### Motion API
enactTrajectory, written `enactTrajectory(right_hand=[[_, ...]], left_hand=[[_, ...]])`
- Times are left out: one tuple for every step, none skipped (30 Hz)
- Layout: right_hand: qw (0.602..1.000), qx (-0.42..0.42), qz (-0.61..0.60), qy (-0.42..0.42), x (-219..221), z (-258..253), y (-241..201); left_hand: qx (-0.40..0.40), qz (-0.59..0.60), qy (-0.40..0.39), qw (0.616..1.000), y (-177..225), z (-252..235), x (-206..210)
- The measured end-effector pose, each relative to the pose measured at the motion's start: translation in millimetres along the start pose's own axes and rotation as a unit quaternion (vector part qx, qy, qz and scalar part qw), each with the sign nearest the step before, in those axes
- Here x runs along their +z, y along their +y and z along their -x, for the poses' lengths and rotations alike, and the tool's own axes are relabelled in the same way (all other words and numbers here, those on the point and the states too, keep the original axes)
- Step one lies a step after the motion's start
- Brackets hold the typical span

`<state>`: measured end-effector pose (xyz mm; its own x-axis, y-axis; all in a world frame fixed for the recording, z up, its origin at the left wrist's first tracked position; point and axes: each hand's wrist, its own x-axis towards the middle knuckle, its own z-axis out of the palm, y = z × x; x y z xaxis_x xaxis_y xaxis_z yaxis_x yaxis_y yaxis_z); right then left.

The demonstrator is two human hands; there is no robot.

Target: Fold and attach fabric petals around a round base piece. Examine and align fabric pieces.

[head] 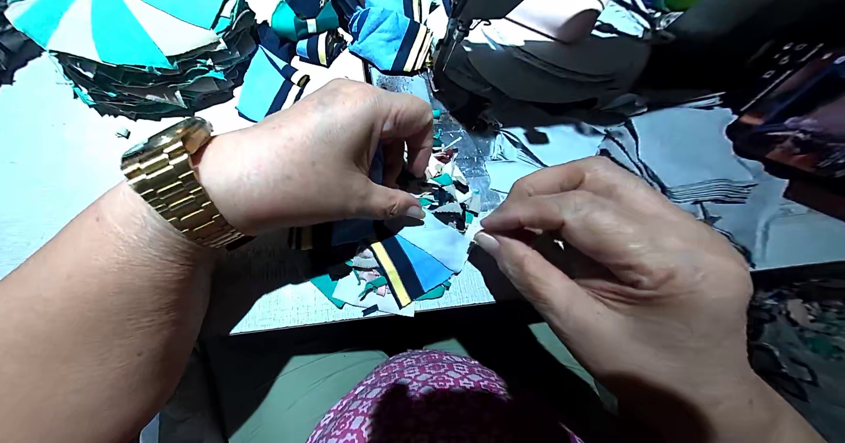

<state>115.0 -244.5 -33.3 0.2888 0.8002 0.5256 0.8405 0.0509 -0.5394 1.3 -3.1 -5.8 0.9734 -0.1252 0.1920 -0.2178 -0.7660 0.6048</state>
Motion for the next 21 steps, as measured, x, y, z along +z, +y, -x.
enactTrajectory(right_hand=[[1.0, -0.013, -0.002, -0.01, -0.3, 0.5, -1.8], [0.999, -0.028, -0.002, -0.019, 2.1, 1.6, -2.7], [0.998, -0.047, -0.001, -0.028, 6.9, 2.6, -2.0], [0.997, -0.067, 0.003, -0.033, 13.3, 3.5, -0.1], [0.996, -0.083, 0.015, -0.042, 18.7, 4.5, 1.8], [0.994, -0.094, 0.026, -0.052, 22.2, 5.5, 3.0], [0.993, -0.099, 0.034, -0.062, 23.0, 5.9, 3.6], [0.992, -0.099, 0.033, -0.073, 21.9, 5.8, 4.1], [0.992, -0.094, 0.019, -0.081, 19.1, 5.6, 4.5], [0.993, -0.082, -0.001, -0.086, 14.3, 5.0, 4.8], [0.994, -0.065, -0.023, -0.085, 7.7, 4.1, 5.2], [0.996, -0.047, -0.036, -0.074, 0.0, 3.0, 6.2], [0.998, -0.033, -0.032, -0.051, -7.6, 1.9, 8.5], [0.999, -0.02, -0.006, -0.026, -14.9, 1.0, 12.0], [0.999, -0.006, 0.033, -0.004, -21.3, 0.3, 16.7], [0.997, 0.011, 0.076, 0.01, -26.4, 0.1, 22.4], [0.993, 0.031, 0.113, 0.013, -30.7, 0.9, 28.2], [0.99, 0.051, 0.134, 0.008, -33.7, 2.4, 33.7], [0.987, 0.07, 0.143, 0.002, -35.1, 4.0, 38.5], [0.986, 0.082, 0.144, -0.001, -34.6, 5.5, 42.8], [0.986, 0.09, 0.144, -0.001, -32.7, 7.2, 46.1]], left_hand=[[0.003, -0.011, 0.008, 1.0, -0.5, 0.9, -1.7], [0.007, -0.018, 0.015, 1.0, -0.8, 1.7, -3.0], [0.011, -0.025, 0.02, 0.999, -1.4, 2.5, -3.4], [0.017, -0.029, 0.025, 0.999, -2.7, 2.7, -2.7], [0.016, -0.031, 0.024, 0.999, -4.2, 2.8, -1.5], [0.009, -0.045, 0.016, 0.999, -5.9, 3.3, -0.6], [-0.001, -0.063, 0.004, 0.998, -7.7, 3.8, -0.5], [-0.005, -0.068, -0.004, 0.998, -9.3, 4.2, -0.3], [-0.004, -0.064, -0.007, 0.998, -10.6, 4.5, -0.4], [-0.002, -0.054, -0.004, 0.999, -11.6, 4.7, -0.5], [0.002, -0.043, 0.002, 0.999, -12.7, 4.6, -1.2], [0.003, -0.033, 0.012, 0.999, -13.5, 4.8, -2.1], [-0.002, -0.023, 0.023, 0.999, -13.3, 5.4, -3.7], [-0.011, -0.015, 0.035, 0.999, -12.7, 6.5, -5.9], [-0.015, -0.012, 0.05, 0.999, -12.8, 7.7, -7.5], [-0.015, -0.006, 0.067, 0.998, -14.3, 8.3, -8.4], [-0.013, 0.008, 0.082, 0.997, -16.4, 7.7, -8.3], [-0.02, 0.028, 0.097, 0.995, -17.2, 6.8, -7.5], [-0.039, 0.042, 0.106, 0.993, -14.8, 5.9, -7.6], [-0.063, 0.055, 0.111, 0.99, -11.9, 5.5, -8.5], [-0.084, 0.06, 0.114, 0.988, -8.7, 5.2, -9.4]])
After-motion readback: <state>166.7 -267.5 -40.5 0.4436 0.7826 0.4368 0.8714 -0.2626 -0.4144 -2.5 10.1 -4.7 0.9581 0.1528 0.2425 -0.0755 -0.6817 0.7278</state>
